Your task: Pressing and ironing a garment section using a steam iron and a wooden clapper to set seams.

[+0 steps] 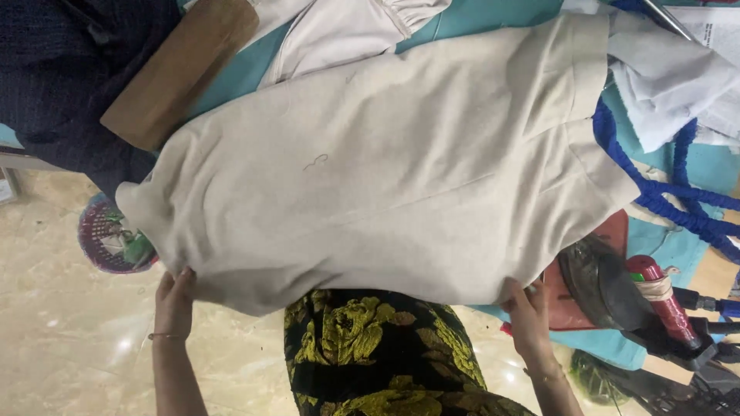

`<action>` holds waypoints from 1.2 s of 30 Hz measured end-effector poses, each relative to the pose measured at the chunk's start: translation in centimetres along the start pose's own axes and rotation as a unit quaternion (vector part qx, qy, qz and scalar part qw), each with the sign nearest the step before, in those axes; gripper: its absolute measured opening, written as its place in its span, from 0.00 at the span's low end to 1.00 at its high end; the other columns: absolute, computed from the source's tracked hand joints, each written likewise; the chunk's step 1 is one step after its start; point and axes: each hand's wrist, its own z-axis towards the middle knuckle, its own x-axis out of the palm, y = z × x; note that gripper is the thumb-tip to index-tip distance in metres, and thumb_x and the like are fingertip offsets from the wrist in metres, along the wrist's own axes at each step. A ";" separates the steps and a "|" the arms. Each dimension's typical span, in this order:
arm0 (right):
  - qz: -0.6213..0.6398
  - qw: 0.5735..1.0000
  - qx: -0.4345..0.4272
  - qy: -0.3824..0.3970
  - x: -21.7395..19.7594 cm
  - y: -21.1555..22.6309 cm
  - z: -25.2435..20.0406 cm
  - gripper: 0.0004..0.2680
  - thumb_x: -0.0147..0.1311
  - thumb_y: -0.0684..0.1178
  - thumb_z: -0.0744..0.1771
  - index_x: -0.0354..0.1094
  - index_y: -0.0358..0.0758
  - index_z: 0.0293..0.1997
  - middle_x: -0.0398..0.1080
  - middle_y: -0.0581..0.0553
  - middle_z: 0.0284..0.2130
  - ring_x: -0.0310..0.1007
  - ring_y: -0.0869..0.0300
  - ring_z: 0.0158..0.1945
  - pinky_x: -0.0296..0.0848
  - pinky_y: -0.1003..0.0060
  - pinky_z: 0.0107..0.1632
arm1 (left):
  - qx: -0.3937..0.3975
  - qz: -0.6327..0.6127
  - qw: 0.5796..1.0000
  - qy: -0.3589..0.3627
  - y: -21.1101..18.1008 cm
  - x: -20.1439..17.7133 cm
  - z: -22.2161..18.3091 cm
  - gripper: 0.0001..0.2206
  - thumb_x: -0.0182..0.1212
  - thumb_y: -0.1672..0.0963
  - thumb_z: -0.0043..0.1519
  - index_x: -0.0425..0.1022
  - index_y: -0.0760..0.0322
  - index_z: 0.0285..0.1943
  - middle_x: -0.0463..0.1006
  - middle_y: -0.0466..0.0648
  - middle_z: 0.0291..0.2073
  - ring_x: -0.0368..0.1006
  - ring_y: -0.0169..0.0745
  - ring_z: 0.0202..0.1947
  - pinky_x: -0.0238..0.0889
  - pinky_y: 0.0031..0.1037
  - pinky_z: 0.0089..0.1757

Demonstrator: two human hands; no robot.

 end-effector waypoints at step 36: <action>-0.484 0.850 -0.202 -0.048 -17.2 7.2 7.7 0.27 0.59 0.60 0.64 0.62 0.40 0.70 0.72 0.31 0.54 0.70 0.33 0.56 0.68 0.40 0.50 | 0.618 0.534 0.572 0.084 -7.9 33.6 -11.0 0.32 0.32 0.35 0.67 0.49 0.41 0.78 0.45 0.41 0.77 0.36 0.45 0.77 0.32 0.60 0.67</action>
